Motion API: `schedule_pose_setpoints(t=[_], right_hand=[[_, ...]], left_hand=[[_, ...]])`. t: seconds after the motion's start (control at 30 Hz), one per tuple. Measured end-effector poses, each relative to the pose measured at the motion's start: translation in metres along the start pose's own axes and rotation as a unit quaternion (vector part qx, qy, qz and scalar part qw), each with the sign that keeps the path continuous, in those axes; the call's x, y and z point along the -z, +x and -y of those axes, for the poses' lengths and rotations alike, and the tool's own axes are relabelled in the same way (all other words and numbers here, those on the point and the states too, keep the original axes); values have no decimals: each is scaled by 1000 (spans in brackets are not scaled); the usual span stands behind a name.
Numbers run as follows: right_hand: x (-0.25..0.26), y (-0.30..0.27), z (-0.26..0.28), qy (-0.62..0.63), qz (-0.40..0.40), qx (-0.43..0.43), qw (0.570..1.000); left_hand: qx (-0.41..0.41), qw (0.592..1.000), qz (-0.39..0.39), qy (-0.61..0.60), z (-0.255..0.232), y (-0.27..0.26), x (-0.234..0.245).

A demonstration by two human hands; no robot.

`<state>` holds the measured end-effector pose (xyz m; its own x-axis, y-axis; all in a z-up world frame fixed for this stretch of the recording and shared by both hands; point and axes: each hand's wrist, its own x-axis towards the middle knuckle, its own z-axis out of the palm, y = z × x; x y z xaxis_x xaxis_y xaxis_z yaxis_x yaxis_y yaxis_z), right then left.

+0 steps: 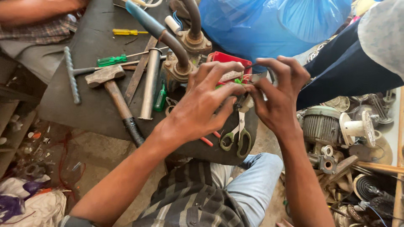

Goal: The person wraps electrical tape around a black wire connected to a small motor. They repeatedly tear off pieces of tape and wrap them around the wire to insulate it.

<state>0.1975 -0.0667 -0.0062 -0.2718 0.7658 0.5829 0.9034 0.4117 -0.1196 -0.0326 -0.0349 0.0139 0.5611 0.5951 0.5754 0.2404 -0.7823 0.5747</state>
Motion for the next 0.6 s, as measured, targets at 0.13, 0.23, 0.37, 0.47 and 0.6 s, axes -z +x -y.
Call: schedule_pose_setpoints(t=[0.13, 0.23, 0.37, 0.47, 0.6], right_hand=[[7, 7, 0, -46, 32, 55, 997], [15, 11, -1, -63, 52, 81, 993], [24, 8, 2, -34, 23, 59, 997], [29, 5, 7, -27, 13, 41, 999], [33, 10, 15, 1, -2, 22, 1000]], left_hand=[[-2, 999, -34, 14, 1, 6, 10], [21, 996, -81, 7, 2, -5, 27], [77, 984, -159, 11, 4, -50, 43], [124, 965, -226, 48, 9, -87, 36], [260, 948, -182, 12, 23, -117, 7]])
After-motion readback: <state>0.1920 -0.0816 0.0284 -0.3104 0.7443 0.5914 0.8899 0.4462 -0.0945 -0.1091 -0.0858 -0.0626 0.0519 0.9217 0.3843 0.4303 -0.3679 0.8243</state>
